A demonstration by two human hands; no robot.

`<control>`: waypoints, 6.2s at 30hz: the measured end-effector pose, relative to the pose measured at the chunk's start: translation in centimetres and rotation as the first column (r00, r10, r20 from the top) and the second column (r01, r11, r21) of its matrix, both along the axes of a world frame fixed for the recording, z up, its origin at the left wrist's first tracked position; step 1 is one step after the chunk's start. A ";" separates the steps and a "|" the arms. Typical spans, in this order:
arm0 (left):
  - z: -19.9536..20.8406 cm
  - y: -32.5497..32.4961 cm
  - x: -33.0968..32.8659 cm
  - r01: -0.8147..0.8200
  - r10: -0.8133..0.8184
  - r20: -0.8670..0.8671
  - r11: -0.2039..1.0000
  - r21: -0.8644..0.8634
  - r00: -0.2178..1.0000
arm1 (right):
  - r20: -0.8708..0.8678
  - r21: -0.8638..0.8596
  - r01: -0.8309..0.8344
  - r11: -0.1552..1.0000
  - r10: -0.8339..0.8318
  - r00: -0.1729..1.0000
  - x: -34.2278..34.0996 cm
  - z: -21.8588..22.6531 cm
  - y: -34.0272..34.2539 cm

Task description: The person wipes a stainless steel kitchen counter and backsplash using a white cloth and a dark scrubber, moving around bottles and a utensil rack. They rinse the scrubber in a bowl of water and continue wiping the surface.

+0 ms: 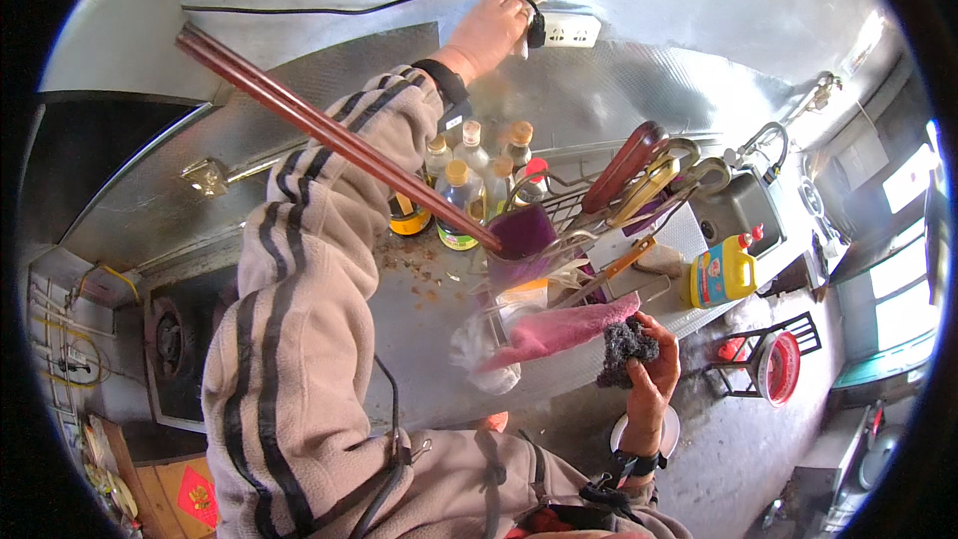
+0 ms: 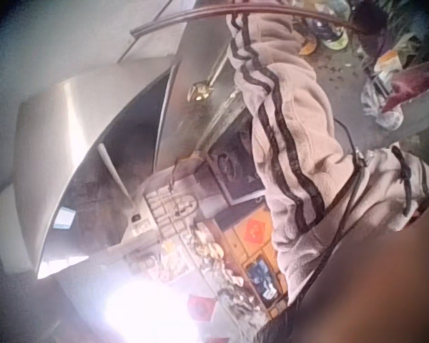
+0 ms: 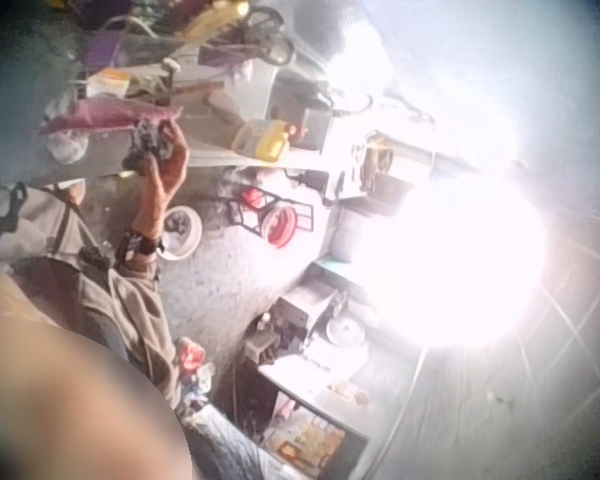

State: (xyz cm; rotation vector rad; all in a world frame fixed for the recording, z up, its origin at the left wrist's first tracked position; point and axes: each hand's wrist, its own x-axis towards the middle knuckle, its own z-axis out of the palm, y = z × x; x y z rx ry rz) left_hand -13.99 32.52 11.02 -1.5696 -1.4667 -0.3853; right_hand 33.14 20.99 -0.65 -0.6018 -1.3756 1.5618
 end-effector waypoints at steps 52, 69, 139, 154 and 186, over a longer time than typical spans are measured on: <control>-0.1 -2.0 -2.1 0.044 -0.043 0.115 0.999 -0.001 0.992 | 0.087 0.041 0.162 0.986 -0.165 0.982 3.9 -1.7 2.5; -1.9 -5.0 -1.9 0.024 -0.027 -0.181 1.000 -0.016 0.983 | 0.083 0.003 0.246 0.969 -0.245 0.966 5.1 -1.1 3.3; -0.8 -4.4 -2.9 -0.101 0.092 -0.112 0.991 -0.083 0.990 | 0.115 0.035 0.176 0.984 -0.179 0.977 4.1 -2.5 2.9; -2.6 -5.2 -3.5 -0.084 0.060 0.180 0.988 0.131 0.982 | 0.078 0.025 0.099 0.995 -0.101 0.992 3.5 -3.0 3.5; -4.9 -4.8 -0.6 -0.250 0.192 -0.275 0.948 -0.196 0.942 | 0.147 0.088 0.234 0.968 -0.245 0.958 6.8 -2.2 2.5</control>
